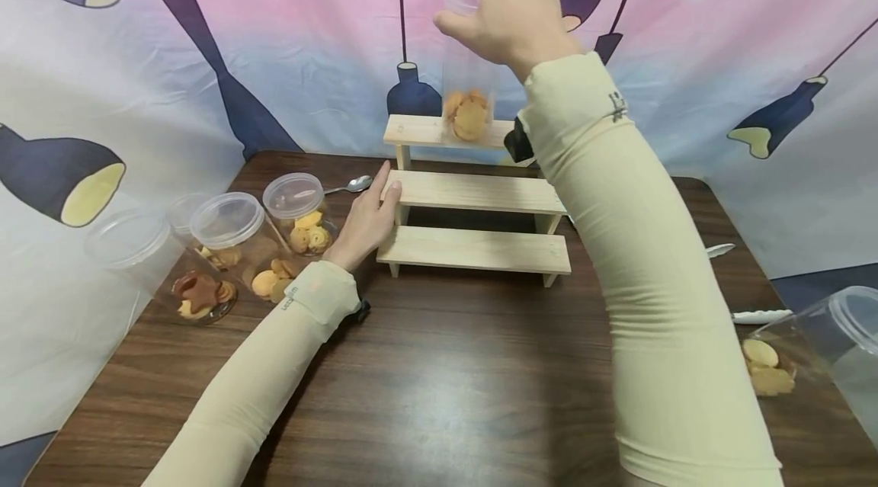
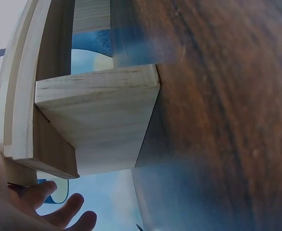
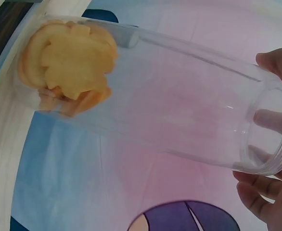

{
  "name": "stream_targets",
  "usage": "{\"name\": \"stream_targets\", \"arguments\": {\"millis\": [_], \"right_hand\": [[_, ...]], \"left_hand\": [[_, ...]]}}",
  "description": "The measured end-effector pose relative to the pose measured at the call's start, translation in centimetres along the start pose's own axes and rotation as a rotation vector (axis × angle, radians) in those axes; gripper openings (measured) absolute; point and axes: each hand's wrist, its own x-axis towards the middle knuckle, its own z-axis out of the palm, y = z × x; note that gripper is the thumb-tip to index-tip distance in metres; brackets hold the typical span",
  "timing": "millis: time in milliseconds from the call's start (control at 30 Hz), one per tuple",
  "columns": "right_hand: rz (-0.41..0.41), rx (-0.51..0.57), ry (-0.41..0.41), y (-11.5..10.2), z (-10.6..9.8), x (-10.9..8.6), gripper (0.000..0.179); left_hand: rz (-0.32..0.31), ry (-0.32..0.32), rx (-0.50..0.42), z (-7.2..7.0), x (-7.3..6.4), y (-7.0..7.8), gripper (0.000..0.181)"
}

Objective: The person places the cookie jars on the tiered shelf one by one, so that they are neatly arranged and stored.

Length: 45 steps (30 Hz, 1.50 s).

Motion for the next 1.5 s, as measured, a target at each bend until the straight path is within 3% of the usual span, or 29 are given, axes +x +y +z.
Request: {"name": "stream_targets", "arguments": {"millis": [400,867,1167,1500], "right_hand": [[0.006,0.050,-0.014,-1.3,2.8,1.7,0.073],[0.049,0.051,-0.039,-1.5,3.1,2.1,0.076],[0.069,0.052,-0.119,-2.1,2.4,2.3,0.081],[0.088,0.038,-0.152,-2.0,2.2,2.1,0.084]], "left_hand": [[-0.021,-0.007,0.010,0.2,-0.5,-0.4,0.065],[-0.015,-0.026,-0.005,0.2,-0.8,0.0,0.064],[-0.007,-0.021,-0.003,0.2,-0.7,0.0,0.063],[-0.008,-0.035,-0.018,0.4,-0.8,0.2,0.064]]}}
